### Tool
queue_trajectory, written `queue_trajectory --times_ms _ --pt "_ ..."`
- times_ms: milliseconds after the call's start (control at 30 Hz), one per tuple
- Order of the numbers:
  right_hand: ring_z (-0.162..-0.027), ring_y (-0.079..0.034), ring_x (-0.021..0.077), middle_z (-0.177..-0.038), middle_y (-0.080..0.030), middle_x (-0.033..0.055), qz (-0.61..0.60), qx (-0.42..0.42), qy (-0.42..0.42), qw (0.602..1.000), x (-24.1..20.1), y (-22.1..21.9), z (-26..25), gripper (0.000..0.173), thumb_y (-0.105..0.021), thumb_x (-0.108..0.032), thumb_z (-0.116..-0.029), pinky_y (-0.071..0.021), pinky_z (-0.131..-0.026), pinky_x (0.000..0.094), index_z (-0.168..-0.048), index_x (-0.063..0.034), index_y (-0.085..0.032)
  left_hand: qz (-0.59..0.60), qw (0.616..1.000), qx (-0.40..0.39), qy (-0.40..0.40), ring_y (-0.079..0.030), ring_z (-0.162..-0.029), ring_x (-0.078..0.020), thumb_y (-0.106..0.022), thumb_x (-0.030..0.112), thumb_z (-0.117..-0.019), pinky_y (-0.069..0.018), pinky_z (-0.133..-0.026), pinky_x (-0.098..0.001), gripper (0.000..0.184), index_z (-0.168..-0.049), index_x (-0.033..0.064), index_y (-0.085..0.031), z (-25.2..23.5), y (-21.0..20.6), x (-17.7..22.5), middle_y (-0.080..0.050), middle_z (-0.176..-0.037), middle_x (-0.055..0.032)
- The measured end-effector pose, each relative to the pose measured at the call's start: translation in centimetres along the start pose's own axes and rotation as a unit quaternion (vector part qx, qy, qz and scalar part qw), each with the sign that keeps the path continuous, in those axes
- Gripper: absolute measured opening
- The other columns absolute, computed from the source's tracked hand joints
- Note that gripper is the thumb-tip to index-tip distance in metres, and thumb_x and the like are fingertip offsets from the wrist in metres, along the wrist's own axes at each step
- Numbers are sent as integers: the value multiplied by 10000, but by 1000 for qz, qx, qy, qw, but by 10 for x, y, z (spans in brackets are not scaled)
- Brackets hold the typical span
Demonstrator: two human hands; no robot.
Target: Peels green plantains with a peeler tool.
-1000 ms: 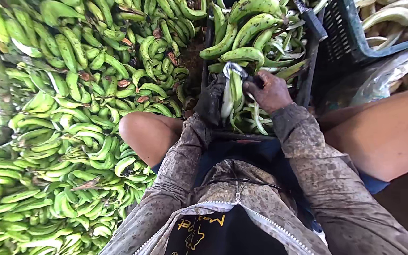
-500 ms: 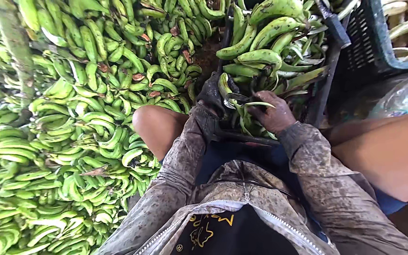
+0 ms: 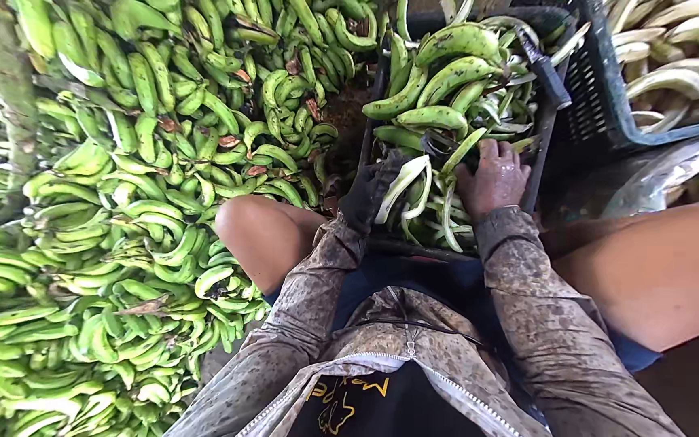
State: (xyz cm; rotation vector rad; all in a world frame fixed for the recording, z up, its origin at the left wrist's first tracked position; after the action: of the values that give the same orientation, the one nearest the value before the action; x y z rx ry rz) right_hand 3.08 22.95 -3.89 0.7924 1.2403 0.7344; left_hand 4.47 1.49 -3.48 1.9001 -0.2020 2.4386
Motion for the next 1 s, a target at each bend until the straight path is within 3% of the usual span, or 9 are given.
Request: queue_trajectory --times_ms 167,400,467,533,600,767,867,933,1000 --pt "-1206 -591 512 -1359 -569 313 -57 -42 -32 997 5 13 11 634 -739 -441 -915 -469 -956 723 -1354 -8 -588 -115 989 89 -3 -645 -837 -108 -380 318 -1113 -578 -764 -329 422 -1251 11 -635 -13 15 -12 -676 -1014 -85" --pt "-1300 -527 505 -1398 -563 293 42 -45 -8 998 16 17 21 479 -714 -196 -897 -404 -985 723 -1332 -16 -626 -142 971 189 12 -635 -795 -106 -447 241 -1092 -572 -735 -322 334 -1260 12 -622 -14 10 -2 -655 -990 -89" --pt "-1175 -641 398 -1268 -652 245 -120 -45 -47 991 17 14 21 479 -725 -282 -933 -490 -992 629 -1298 10 -620 -215 964 154 -41 -652 -1033 -87 -432 256 -1095 -534 -950 -312 369 -1302 34 -641 -9 4 -2 -691 -1172 -93" --pt "-914 -677 221 -1030 -695 126 -319 -56 -109 940 8 5 32 414 -768 -337 -922 -580 -836 449 -1199 -48 -665 -325 934 89 -117 -620 -1235 -140 -368 310 -1110 -495 -1093 -391 427 -1376 108 -633 -1 -6 -9 -661 -1345 -82" --pt "-726 -619 160 -885 -672 81 -444 -89 -152 879 -2 4 32 374 -772 -338 -935 -561 -676 375 -1164 -57 -677 -386 904 28 -181 -633 -1224 -143 -359 355 -1109 -512 -1079 -411 436 -1429 178 -595 -1 -33 -1 -655 -1363 -44" --pt "-507 -498 79 -679 -580 28 -555 -94 -195 803 -12 32 27 180 -699 -139 -980 -455 -487 235 -1018 21 -626 -323 919 -32 -222 -655 -1199 -205 -294 461 -1086 -506 -1059 -427 614 -1453 41 -551 -6 -67 3 -653 -1361 -133" --pt "-493 -507 73 -698 -606 39 -564 23 -185 804 -7 74 20 142 -672 -99 -985 -454 -454 222 -1032 31 -639 -321 941 40 -96 -644 -1199 -237 -401 334 -1085 -487 -1074 -444 476 -1390 27 -599 -17 -50 1 -662 -1317 -161" --pt "-498 -546 97 -671 -616 51 -600 125 -148 776 2 99 2 138 -618 -110 -1025 -499 -471 250 -1042 27 -625 -439 895 4 83 -617 -1247 -309 -445 477 -1068 -452 -1091 -551 513 -1381 110 -619 -31 -32 -7 -662 -1314 -154" --pt "-583 -595 128 -829 -681 65 -632 169 -103 749 16 117 -20 229 -542 -158 -1070 -540 -552 289 -1246 -22 -594 -511 838 -39 187 -593 -1273 -371 -444 563 -1041 -438 -1080 -608 595 -1403 115 -595 -39 -24 -26 -643 -1334 -184"
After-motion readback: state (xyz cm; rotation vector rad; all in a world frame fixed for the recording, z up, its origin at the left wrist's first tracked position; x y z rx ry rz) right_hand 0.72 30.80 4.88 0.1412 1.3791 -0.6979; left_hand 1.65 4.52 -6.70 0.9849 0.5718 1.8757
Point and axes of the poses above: each hand's wrist, its own z-axis away from the middle knuckle, its own y-axis out of the back of the hand, x = y × z, the point moved 1 cm from there along -z, towards the middle knuckle
